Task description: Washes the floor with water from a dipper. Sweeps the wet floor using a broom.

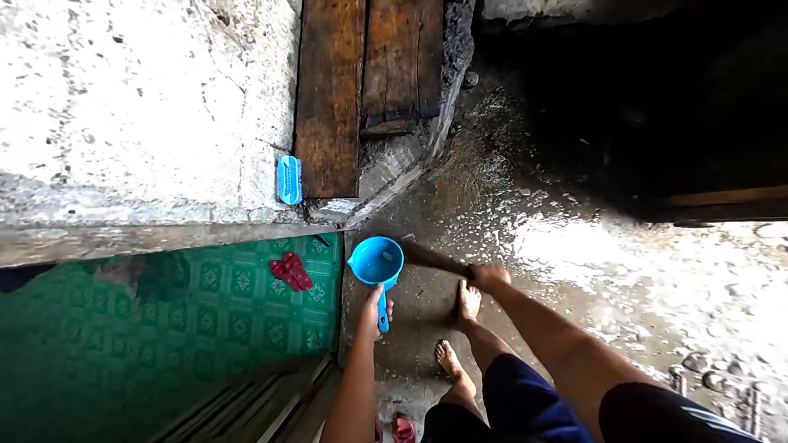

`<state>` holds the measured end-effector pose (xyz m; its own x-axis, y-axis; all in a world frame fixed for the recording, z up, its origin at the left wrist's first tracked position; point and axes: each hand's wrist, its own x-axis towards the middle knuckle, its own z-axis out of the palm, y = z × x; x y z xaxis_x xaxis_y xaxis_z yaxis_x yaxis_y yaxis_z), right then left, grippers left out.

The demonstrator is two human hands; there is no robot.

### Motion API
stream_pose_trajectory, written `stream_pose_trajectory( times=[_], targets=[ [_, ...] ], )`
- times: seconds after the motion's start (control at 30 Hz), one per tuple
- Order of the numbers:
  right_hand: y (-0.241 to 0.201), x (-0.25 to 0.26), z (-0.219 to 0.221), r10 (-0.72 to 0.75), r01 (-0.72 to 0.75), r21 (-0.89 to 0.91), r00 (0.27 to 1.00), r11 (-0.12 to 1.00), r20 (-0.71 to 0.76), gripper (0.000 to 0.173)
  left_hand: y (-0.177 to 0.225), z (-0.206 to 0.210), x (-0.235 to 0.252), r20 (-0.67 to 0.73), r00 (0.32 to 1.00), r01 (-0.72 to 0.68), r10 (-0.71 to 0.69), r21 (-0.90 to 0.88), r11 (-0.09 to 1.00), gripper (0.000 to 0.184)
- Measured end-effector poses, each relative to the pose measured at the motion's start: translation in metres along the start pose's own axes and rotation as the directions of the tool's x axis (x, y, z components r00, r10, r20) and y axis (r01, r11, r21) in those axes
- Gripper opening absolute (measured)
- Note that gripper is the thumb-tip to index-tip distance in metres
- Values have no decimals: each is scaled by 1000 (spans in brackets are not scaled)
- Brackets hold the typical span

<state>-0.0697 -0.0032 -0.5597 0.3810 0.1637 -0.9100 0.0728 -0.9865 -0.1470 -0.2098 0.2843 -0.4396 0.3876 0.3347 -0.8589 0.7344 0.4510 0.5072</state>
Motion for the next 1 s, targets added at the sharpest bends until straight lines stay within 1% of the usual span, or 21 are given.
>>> stream_pose_trajectory(
  times=[0.07,0.1,0.17,0.2,0.27,0.33,0.37,0.4,0.47,0.53,0.57,0.6,0.63,0.7,0.77,0.83,0.87,0.9,0.93,1.0],
  targets=[
    [46,22,-29,115,-107,141,992,984,-55,61,-3,-5,-13,-2,1000,9,-9,39,999,30],
    [73,25,-35,174,-153,211,982,965,-80,61,-6,-7,-20,8,1000,5,-5,46,999,30],
    [110,14,-39,256,-219,286,961,933,-101,63,-10,-12,-30,41,999,-22,20,44,999,28],
    [117,-2,-35,265,-226,297,959,928,-97,62,-11,-13,-35,48,998,-33,31,37,999,28],
    [105,-48,-19,234,-204,293,970,934,-68,62,-13,-14,-45,49,998,-48,46,31,998,28],
    [75,-89,8,183,-173,292,983,941,-7,65,-15,-12,-57,50,997,-53,51,32,998,29],
    [61,-101,22,154,-155,282,988,947,25,67,-16,-10,-62,51,997,-52,50,36,998,29],
    [48,-106,35,121,-131,251,991,959,54,69,-18,-9,-67,56,997,-53,51,40,998,28],
    [23,-98,46,49,-62,158,995,986,86,72,-21,-6,-74,60,997,-56,53,55,997,27],
    [9,-73,41,-21,14,78,997,997,79,68,-22,-2,-80,63,997,-54,49,89,995,27],
    [11,-57,36,-35,31,61,997,998,69,65,-23,0,-81,64,997,-55,49,101,993,27],
    [18,-42,29,-16,13,67,998,998,56,61,-25,1,-83,64,997,-58,51,106,993,26],
    [34,-31,20,35,-39,105,998,994,45,60,-26,2,-84,65,996,-62,55,113,992,26],
    [91,-23,17,191,-191,252,981,949,23,60,-27,2,-86,73,996,-68,58,142,988,26],
    [159,-39,27,322,-296,433,947,851,14,59,-26,3,-87,89,994,-71,56,170,983,26],
    [212,-66,43,426,-346,559,905,753,-13,57,-22,6,-88,111,992,-80,60,190,979,27],
    [225,-81,49,451,-350,601,893,719,-19,56,-19,7,-88,124,990,-87,63,194,977,27],
    [227,-99,51,457,-344,624,889,702,-23,55,-18,9,-86,136,989,-92,66,195,977,27],
    [219,-119,53,446,-330,635,895,698,-26,55,-18,10,-85,140,988,-95,68,194,976,27],
    [185,-149,58,395,-295,623,918,725,-24,57,-17,13,-80,153,986,-96,66,202,975,26]
  ],
)
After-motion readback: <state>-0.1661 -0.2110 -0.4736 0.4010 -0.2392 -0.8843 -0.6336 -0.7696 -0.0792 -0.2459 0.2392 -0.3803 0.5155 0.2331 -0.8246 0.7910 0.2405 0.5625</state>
